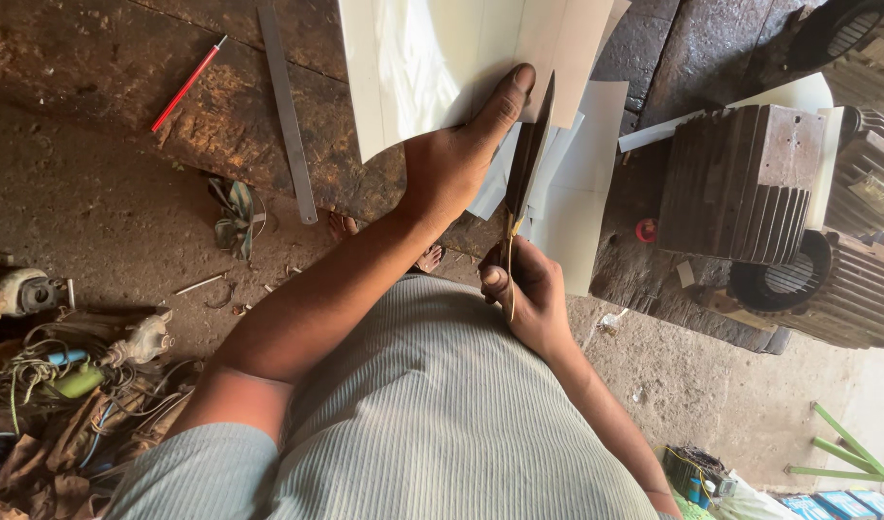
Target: The person uses shears to cut a large sheet of white paper into narrow strips along pre-drawn lines. They hold the paper with one hand and cut with the other, then gather the cut strips on the workbench.
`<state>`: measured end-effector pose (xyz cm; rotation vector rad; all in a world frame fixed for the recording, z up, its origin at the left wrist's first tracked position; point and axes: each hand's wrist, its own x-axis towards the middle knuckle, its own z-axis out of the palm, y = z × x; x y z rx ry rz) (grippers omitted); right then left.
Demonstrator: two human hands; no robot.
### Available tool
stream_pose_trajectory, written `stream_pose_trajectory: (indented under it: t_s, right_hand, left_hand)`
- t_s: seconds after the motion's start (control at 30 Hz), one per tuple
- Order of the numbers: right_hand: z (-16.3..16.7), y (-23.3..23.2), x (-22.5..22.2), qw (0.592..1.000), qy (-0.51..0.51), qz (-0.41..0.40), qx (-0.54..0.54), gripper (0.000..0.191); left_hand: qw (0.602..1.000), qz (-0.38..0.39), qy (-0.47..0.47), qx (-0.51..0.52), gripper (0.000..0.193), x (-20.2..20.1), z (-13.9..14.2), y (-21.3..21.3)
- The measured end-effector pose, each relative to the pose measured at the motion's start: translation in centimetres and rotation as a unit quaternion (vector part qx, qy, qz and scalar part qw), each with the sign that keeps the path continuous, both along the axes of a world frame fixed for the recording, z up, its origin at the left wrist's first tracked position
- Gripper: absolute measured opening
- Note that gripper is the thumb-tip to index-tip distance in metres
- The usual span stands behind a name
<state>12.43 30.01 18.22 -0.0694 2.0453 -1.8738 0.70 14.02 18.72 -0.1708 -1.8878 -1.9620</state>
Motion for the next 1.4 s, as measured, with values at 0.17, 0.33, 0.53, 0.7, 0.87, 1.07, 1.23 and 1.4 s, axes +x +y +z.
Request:
stream_pose_trajectory:
  t_s: [0.17,0.33,0.53,0.7,0.87,1.07,1.23,1.4]
  right_hand:
    - [-0.4,-0.3,0.4,1.000,-0.008,-0.022,0.010,0.045]
    - [-0.3,0.0,-0.5,0.998,0.030,-0.035,-0.052,0.045]
    - [-0.2,0.0,-0.5,0.997,0.027,-0.057,-0.040,0.040]
    - [-0.3,-0.2,-0.5,0.996,0.022,-0.067,-0.050,0.037]
    - [0.0,-0.1,-1.2,0.990,0.039,-0.091,-0.096,0.037]
    - [0.2,-0.1,-1.2,0.991,0.049,-0.105,-0.066,0.037]
    - [-0.1,0.1,-1.3,0.992,0.035,-0.110,-0.059,0.035]
    - [-0.1,0.5,-1.3,0.991,0.031,-0.116,-0.065,0.035]
  left_hand:
    - [1.000,0.002,0.006,0.009,0.024,-0.1,0.2,-0.2]
    - [0.995,-0.015,0.012,-0.095,0.025,0.6,-0.2,-0.5]
    - [0.992,-0.087,0.021,-0.086,0.031,2.2,0.3,-0.6]
    - [0.995,-0.070,-0.074,-0.012,0.035,2.2,1.6,-0.2]
    - [0.996,-0.084,-0.027,0.004,0.036,3.1,2.0,0.6]
    - [0.994,-0.060,-0.021,-0.084,0.032,3.4,1.6,0.6]
    - [0.985,-0.108,-0.120,-0.056,0.035,3.2,2.3,0.2]
    - [0.957,-0.066,-0.235,-0.158,0.037,2.8,2.4,-1.8]
